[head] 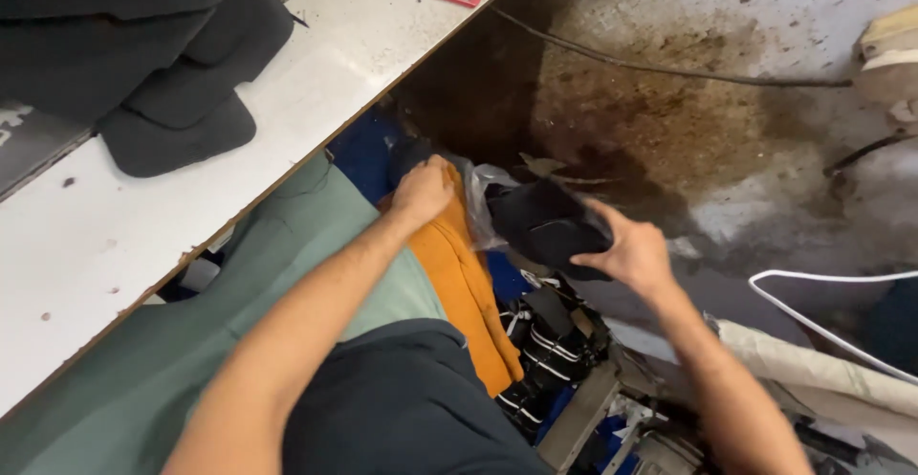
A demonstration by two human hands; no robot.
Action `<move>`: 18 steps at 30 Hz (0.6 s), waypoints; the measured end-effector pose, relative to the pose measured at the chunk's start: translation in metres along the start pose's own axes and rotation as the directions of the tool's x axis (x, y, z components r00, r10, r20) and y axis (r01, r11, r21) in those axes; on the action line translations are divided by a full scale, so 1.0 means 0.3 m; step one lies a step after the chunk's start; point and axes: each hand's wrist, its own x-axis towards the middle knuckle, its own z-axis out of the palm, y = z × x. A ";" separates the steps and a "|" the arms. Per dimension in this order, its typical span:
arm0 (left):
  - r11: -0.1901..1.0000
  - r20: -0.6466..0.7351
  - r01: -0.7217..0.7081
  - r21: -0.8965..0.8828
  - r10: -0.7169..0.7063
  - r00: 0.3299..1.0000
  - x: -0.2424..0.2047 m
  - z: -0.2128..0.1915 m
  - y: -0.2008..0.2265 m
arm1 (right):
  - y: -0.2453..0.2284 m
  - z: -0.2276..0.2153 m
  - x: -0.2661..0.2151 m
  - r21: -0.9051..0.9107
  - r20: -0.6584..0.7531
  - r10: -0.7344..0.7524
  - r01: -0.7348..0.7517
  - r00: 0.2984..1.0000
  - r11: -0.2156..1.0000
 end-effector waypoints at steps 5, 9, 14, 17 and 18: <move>0.970 0.093 -0.162 0.183 0.147 0.985 -0.320 -0.307 0.174 | -0.041 -0.195 -0.056 -0.008 -0.167 -0.196 0.198 0.966 0.980; 0.982 0.101 -0.190 0.019 0.187 0.977 -0.548 -0.507 0.237 | -0.227 -0.410 -0.075 0.216 -0.055 -0.007 0.019 0.998 0.976; 0.859 -0.005 -0.197 -0.473 0.221 0.975 -0.716 -0.561 0.149 | -0.404 -0.461 -0.030 0.660 -0.064 -0.205 0.196 0.977 0.726; 0.690 -0.074 -0.274 -0.670 0.305 0.950 -0.806 -0.638 0.214 | -0.562 -0.474 0.014 0.830 -0.181 -0.338 0.328 0.924 0.452; 0.649 -0.132 -0.329 -0.686 0.334 0.933 -0.835 -0.680 0.262 | -0.617 -0.478 0.029 0.900 -0.195 -0.370 0.315 0.908 0.300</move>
